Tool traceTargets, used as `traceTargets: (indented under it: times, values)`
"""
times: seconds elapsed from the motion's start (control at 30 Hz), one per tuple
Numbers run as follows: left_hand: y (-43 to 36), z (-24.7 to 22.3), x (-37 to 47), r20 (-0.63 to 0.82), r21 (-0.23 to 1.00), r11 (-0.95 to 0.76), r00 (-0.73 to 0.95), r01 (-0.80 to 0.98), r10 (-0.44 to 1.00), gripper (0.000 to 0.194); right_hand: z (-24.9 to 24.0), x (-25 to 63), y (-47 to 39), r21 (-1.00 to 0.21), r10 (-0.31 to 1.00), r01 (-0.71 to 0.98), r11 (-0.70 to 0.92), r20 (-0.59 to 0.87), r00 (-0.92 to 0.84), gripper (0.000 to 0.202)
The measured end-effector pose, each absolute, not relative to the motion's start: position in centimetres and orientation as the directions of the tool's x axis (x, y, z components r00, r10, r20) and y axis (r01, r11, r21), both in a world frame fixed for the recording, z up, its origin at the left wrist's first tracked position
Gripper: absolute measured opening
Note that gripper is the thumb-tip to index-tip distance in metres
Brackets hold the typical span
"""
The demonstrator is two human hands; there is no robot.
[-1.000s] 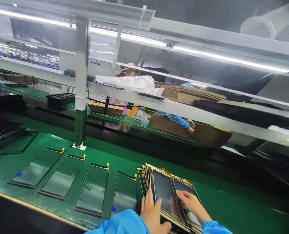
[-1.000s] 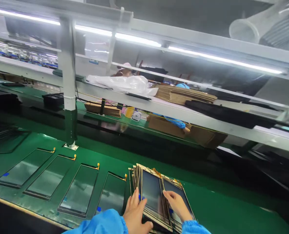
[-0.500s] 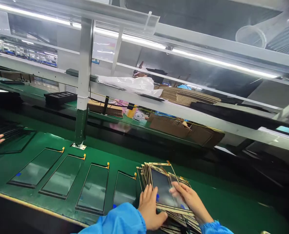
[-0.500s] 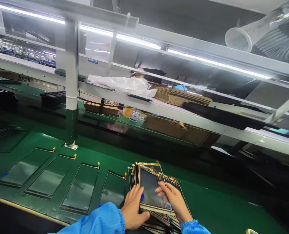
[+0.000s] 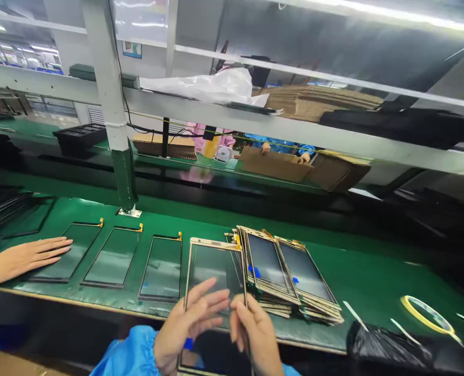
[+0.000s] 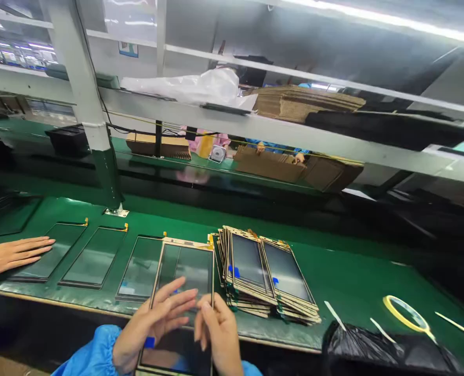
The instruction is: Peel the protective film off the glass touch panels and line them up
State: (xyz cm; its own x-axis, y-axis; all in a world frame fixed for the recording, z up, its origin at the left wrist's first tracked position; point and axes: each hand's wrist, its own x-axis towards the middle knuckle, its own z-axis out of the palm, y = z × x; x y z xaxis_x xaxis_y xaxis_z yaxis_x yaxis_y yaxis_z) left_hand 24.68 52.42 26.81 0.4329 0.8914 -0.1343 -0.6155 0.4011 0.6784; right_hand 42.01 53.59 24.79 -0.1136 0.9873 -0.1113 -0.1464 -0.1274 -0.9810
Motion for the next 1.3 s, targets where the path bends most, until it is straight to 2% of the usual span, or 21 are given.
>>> traceTargets:
  times: [0.1,0.2,0.3,0.37,0.57,0.73,0.8,0.93,1.0,1.1,1.17,1.23,1.3]
  values:
    - [51.6,26.4,22.6,-0.203,0.683,0.446,0.436,-0.579,0.877,0.042,24.6,40.1,54.1,-0.960,0.992,-0.256,-0.117,-0.102,-0.068,0.061]
    - [50.7,26.5,20.1,-0.253,0.732,0.495,0.488,-0.468,0.835,0.041,25.7,40.0,56.5,-0.925,0.972,-0.313,-0.215,-0.173,-0.157,0.066]
    - [50.2,26.5,18.2,-0.292,0.770,0.525,0.531,-0.364,0.796,0.041,26.7,40.9,59.1,-0.911,0.921,-0.261,-0.318,-0.231,-0.315,0.061]
    - [50.1,26.4,17.5,-0.315,0.790,0.526,0.526,-0.316,0.790,0.040,27.1,41.5,60.2,-0.929,0.898,-0.203,-0.310,-0.216,-0.384,0.060]
    - [50.2,26.3,16.9,-0.362,0.804,0.538,0.510,-0.253,0.780,0.045,27.8,41.9,60.0,-0.994,0.884,0.094,-0.057,-0.095,-0.458,0.057]
    - [50.4,26.2,16.9,-0.363,0.815,0.531,0.512,-0.231,0.779,0.056,26.1,42.1,58.7,-0.964,0.949,0.248,0.094,0.012,-0.315,0.051]
    - [50.6,26.3,16.6,-0.367,0.835,0.521,0.524,-0.180,0.769,0.058,25.8,42.3,58.7,-0.920,0.931,0.346,0.185,0.050,-0.362,0.049]
    - [51.2,26.9,15.7,-0.442,0.839,0.543,0.558,-0.018,0.702,0.056,28.1,41.7,59.7,-0.701,0.806,0.486,0.522,0.218,-0.551,0.032]
    - [51.3,26.9,15.4,-0.470,0.841,0.539,0.564,0.051,0.679,0.059,30.1,40.8,60.3,-0.550,0.707,0.511,0.661,0.228,-0.669,0.026]
    - [51.4,26.1,15.2,-0.486,0.844,0.526,0.564,0.104,0.667,0.073,32.8,39.4,60.8,-0.279,0.546,0.514,0.811,0.046,-0.837,0.023]
    - [51.6,25.5,15.0,-0.503,0.835,0.534,0.575,0.132,0.645,0.080,33.8,38.7,60.7,-0.121,0.488,0.496,0.860,-0.095,-0.868,0.015]
    - [51.9,24.9,14.8,-0.508,0.830,0.537,0.605,0.153,0.613,0.077,34.0,38.2,60.4,0.006,0.472,0.478,0.878,-0.172,-0.865,0.011]
    - [52.2,24.6,14.6,-0.503,0.830,0.530,0.644,0.174,0.577,0.068,33.4,37.9,59.9,0.093,0.461,0.451,0.888,-0.182,-0.869,0.010]
